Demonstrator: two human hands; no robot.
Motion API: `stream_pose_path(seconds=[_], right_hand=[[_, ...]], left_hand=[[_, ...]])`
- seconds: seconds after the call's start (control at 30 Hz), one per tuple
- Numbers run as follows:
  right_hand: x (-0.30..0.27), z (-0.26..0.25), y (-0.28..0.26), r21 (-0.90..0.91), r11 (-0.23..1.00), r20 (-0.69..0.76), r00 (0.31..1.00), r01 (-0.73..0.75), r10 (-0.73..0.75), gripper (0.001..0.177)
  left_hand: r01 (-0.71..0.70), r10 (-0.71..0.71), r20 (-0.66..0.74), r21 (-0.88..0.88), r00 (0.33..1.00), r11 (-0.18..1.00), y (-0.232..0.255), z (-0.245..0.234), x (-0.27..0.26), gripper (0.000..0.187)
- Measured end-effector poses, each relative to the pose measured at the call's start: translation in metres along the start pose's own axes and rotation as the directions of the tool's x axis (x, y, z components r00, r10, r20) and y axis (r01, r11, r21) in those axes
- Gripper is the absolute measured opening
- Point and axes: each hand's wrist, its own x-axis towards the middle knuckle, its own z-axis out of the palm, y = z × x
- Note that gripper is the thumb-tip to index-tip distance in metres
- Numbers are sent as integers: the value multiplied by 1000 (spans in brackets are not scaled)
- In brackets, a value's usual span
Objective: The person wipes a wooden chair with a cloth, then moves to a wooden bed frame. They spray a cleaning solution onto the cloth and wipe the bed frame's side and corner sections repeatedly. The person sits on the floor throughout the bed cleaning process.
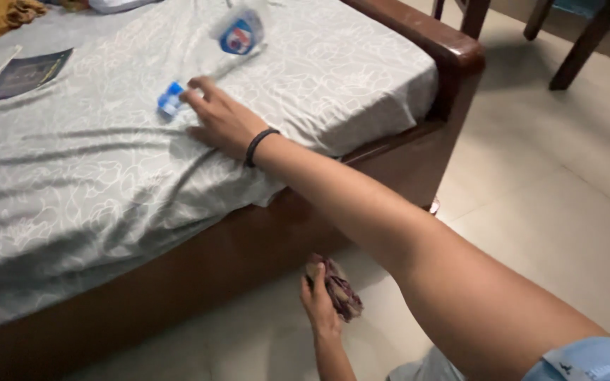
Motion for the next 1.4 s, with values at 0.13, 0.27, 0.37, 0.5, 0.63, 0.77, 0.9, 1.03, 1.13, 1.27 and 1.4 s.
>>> stream_pose_path(seconds=[0.13, 0.27, 0.37, 0.5, 0.63, 0.77, 0.9, 1.03, 1.13, 1.27, 1.4], right_hand=[[-40, -20, -6, -9, 997, 46, 996, 75, -75, 39], [-117, -61, -18, -176, 937, -74, 946, 300, -317, 52], [-182, -104, -10, 32, 961, -165, 950, 274, -265, 39], [-261, -143, 25, 233, 965, -328, 925, -118, 192, 17], [-308, -145, 86, 380, 850, -401, 763, -366, 507, 13], [-339, -128, 137, 507, 708, -357, 628, -491, 691, 16], [-355, -117, 165, 557, 592, -295, 527, -583, 797, 16], [-356, -112, 176, 634, 585, -289, 547, -506, 786, 13], [-354, -107, 177, 634, 580, -300, 529, -511, 794, 12], [-357, -109, 178, 661, 573, -283, 546, -485, 789, 12], [-355, -120, 175, 680, 523, -227, 530, -514, 817, 14]], left_hand=[[-47, 46, -18, -30, 999, 998, -14, 1, 1, 37], [-130, 132, -74, 32, 989, 991, -16, 7, -9, 33], [-280, 285, -56, 89, 957, 956, -9, 17, -25, 29], [-520, 528, -35, 136, 848, 843, 7, 39, -32, 26], [-612, 752, -63, 539, 656, 579, 19, 66, -21, 37], [-714, 968, 182, 700, 172, -4, 30, 96, 17, 38], [-585, 967, 240, 774, -82, -242, 28, 122, 57, 38], [-637, 975, 205, 741, -90, -214, -7, 154, 74, 36], [-710, 936, 337, 634, -105, -307, -54, 183, 86, 35], [-671, 721, 690, 508, -60, -541, -95, 173, 93, 32], [-566, 760, 645, 599, -79, -567, -85, 142, 88, 27]])
